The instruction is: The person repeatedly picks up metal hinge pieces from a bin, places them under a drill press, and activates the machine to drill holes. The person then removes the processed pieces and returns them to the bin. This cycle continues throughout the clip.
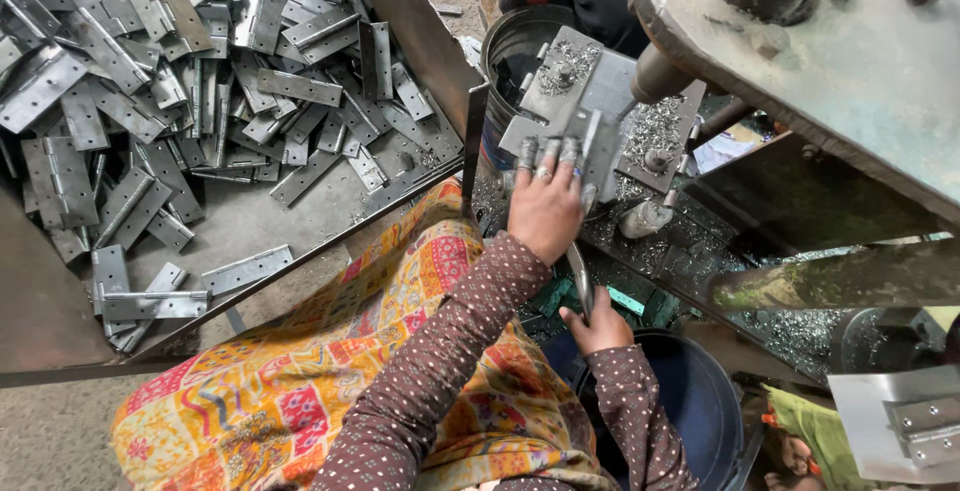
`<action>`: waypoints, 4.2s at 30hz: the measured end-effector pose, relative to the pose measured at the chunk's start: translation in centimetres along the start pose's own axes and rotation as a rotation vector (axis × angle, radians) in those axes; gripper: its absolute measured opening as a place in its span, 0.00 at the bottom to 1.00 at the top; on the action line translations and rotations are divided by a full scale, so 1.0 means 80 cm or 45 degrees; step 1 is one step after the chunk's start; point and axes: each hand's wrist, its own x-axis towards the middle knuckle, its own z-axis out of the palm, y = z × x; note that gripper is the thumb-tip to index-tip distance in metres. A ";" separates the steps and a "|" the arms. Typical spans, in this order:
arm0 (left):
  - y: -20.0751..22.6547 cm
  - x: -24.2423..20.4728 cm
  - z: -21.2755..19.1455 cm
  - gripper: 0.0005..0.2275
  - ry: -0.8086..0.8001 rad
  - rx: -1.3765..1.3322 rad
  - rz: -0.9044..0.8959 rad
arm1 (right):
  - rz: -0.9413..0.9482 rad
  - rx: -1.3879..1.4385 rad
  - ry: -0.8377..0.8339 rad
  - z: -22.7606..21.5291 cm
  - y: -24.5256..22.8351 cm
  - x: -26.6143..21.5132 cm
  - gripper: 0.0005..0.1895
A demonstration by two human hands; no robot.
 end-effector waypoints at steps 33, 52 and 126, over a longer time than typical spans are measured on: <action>-0.010 0.024 0.023 0.07 -0.156 -0.131 -0.037 | -0.047 0.236 0.378 0.226 0.074 0.052 0.21; -0.001 0.034 0.055 0.07 -0.162 -0.239 -0.015 | 0.018 0.155 0.355 0.209 0.075 0.052 0.29; -0.424 -0.276 0.042 0.14 0.007 -0.046 -1.106 | -0.182 0.087 0.379 -0.071 -0.048 -0.039 0.25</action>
